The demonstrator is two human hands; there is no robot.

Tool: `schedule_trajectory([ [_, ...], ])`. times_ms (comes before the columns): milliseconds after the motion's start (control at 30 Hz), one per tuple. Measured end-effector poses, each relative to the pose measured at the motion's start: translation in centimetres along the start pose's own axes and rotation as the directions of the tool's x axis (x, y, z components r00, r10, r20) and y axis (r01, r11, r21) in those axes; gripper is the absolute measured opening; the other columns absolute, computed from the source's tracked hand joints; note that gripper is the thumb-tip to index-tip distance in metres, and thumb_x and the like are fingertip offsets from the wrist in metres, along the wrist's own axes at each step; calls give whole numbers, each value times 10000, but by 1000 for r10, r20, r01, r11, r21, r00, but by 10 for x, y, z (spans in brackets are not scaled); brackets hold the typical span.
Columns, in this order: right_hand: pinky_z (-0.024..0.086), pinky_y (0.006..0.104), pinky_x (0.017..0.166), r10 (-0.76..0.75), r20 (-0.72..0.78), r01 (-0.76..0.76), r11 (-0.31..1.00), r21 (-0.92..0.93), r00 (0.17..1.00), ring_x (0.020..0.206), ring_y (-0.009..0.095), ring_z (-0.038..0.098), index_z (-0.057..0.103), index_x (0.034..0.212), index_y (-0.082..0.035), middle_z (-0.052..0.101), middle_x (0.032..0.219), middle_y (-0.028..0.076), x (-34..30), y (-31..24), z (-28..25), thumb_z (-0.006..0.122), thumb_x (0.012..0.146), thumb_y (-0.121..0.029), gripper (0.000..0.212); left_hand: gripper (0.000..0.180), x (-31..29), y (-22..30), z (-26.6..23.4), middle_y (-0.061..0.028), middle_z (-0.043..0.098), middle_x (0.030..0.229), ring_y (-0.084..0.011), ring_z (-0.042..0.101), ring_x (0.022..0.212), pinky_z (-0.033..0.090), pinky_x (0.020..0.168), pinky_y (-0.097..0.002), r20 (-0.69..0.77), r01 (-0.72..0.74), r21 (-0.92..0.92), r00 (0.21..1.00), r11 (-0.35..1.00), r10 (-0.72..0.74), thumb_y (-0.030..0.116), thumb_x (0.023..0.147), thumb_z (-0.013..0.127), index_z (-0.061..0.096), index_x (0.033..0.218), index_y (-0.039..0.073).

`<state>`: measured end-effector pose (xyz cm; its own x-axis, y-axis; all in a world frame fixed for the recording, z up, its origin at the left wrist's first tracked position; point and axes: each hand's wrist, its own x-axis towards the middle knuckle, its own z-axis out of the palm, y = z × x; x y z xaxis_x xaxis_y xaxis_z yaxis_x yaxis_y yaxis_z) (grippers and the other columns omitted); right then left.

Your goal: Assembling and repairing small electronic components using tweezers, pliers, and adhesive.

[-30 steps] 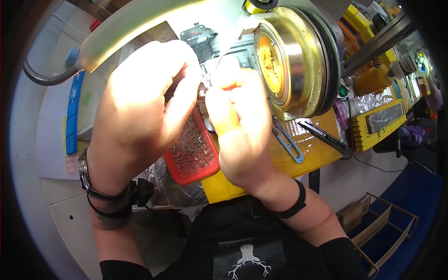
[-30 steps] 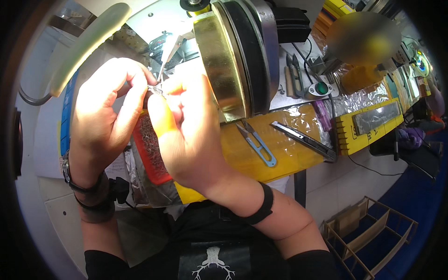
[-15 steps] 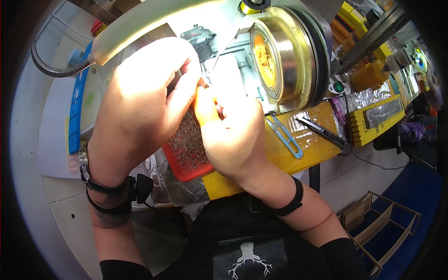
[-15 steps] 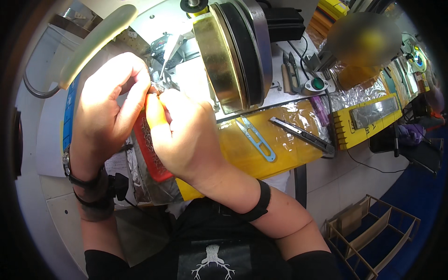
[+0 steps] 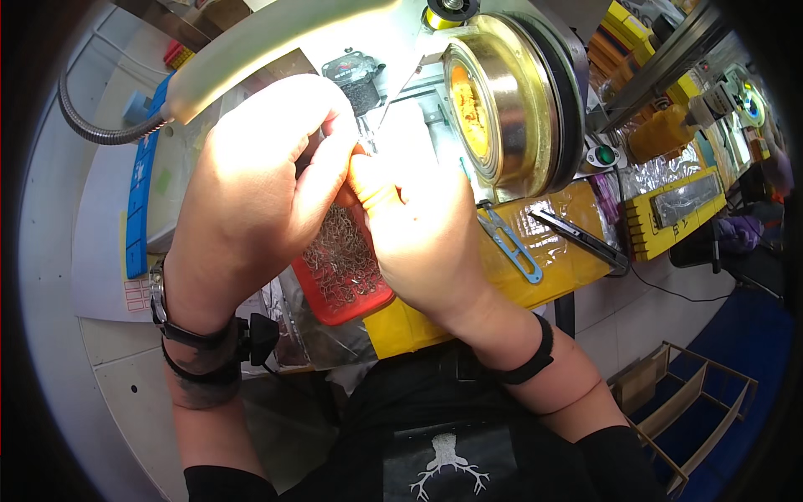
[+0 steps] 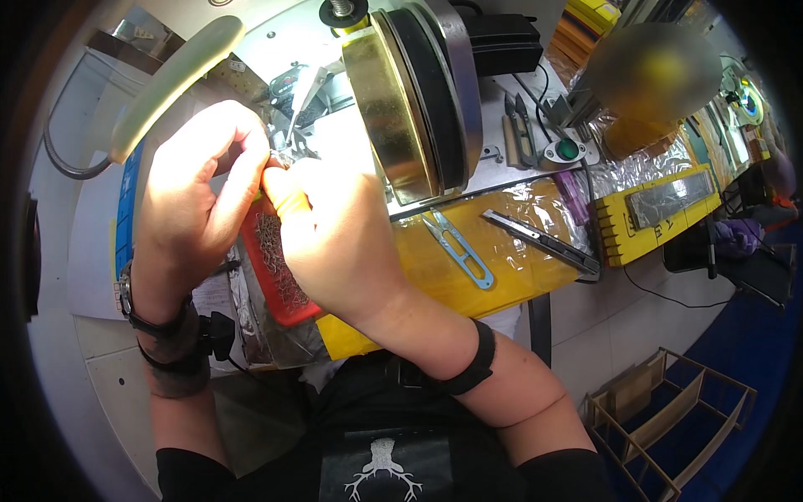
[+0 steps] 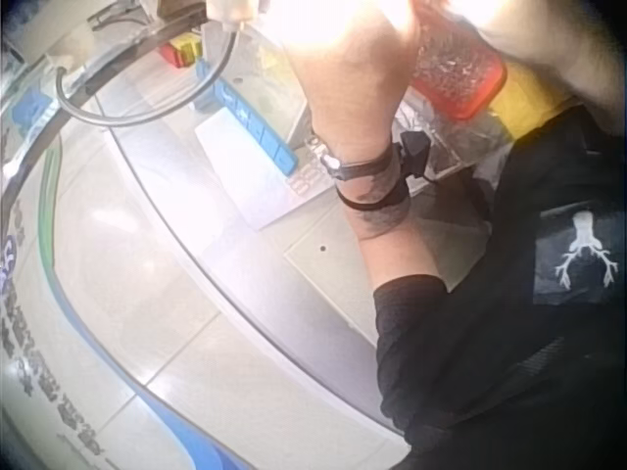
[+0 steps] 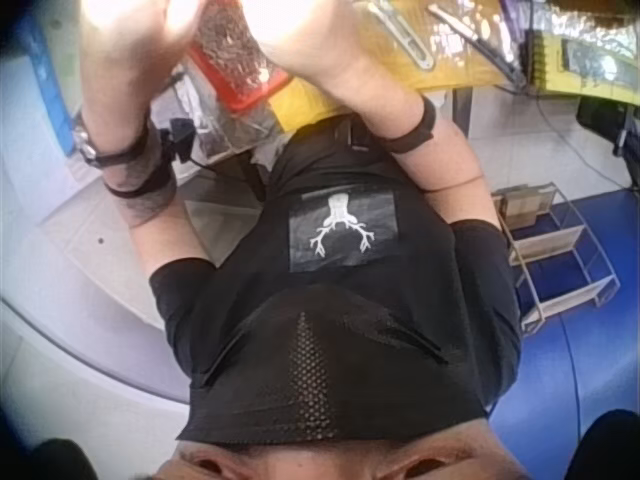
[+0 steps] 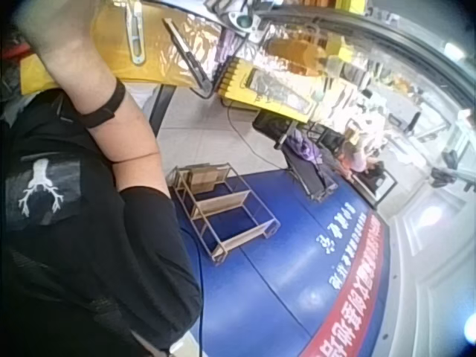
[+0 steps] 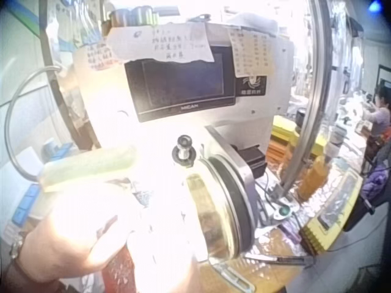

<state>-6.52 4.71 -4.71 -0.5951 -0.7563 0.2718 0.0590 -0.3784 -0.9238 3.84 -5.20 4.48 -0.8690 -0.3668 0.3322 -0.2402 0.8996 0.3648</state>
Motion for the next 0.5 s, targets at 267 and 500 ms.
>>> schedule_trajectory([
  [267,474,458,611,-166,46,172,944,-283,985,658,424,629,685,806,60,658,724,248,4,-13,-6,605,920,-36,169,40,-1,-1,1,-107,652,892,-176,699,814,566,743,-291,-9,-11,20,1000,1000,11,-4,1001,623,623,1001,-44],
  [500,471,368,598,60,98,-39,978,-205,993,618,244,619,638,822,41,637,711,162,0,-8,-12,617,980,-64,191,80,-3,-3,0,-117,663,921,-180,697,844,576,782,-296,-1,-1,45,1000,999,1,-8,982,645,639,1046,-56],
])
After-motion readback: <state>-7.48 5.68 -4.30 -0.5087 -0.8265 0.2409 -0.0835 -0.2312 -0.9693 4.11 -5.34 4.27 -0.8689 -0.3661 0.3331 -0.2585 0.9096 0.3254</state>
